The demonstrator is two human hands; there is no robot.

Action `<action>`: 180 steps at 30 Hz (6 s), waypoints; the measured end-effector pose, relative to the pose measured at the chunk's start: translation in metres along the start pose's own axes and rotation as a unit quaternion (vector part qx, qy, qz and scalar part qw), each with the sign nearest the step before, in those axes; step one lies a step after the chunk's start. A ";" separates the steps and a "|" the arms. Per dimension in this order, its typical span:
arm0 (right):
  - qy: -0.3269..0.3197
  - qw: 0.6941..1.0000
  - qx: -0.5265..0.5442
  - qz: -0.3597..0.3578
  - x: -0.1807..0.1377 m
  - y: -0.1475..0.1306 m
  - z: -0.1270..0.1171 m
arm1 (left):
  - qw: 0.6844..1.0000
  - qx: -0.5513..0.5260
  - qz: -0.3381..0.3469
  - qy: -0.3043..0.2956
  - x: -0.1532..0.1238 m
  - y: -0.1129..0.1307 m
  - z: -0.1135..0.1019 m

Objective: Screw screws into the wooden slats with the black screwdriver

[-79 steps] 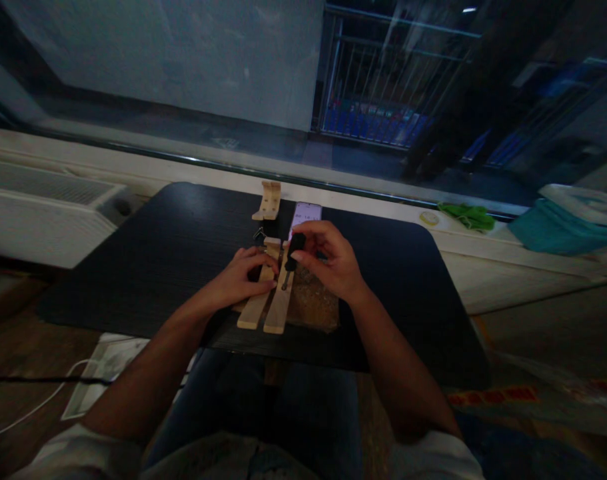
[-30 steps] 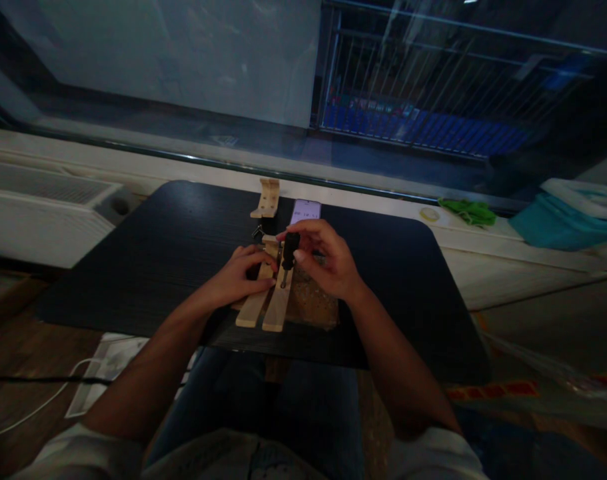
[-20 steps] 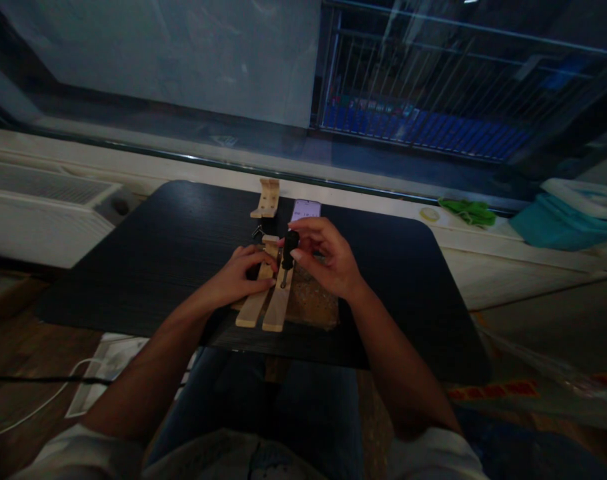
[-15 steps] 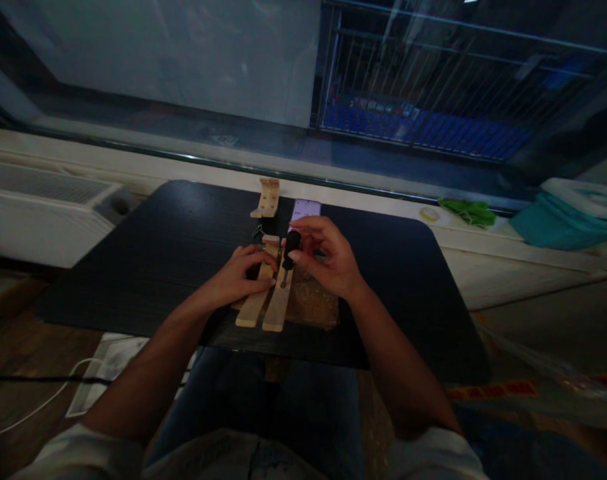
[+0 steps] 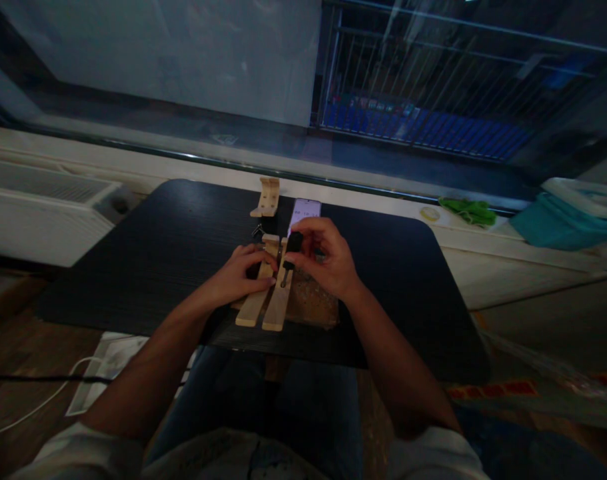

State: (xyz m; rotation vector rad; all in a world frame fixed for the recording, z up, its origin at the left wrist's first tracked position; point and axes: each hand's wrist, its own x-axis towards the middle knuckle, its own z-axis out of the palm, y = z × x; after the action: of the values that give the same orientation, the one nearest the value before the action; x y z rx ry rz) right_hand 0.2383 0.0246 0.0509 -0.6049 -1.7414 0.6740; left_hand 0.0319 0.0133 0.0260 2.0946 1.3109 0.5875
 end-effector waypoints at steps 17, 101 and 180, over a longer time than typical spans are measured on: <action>-0.110 0.988 0.103 0.040 0.002 -0.009 -0.006 | 1.000 0.004 0.001 -0.003 0.001 0.000 -0.001; 0.006 0.998 0.048 0.038 -0.001 0.001 0.004 | 1.000 -0.001 -0.005 -0.002 -0.001 0.003 -0.001; -0.046 0.998 0.012 0.036 -0.003 -0.001 -0.003 | 1.000 -0.002 0.005 0.003 0.000 -0.001 0.000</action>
State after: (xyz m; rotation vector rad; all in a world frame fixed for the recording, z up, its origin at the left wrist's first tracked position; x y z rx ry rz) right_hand 0.2418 0.0223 0.0504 -0.6314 -1.8001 0.7832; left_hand 0.0310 0.0142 0.0256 2.0991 1.3028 0.6010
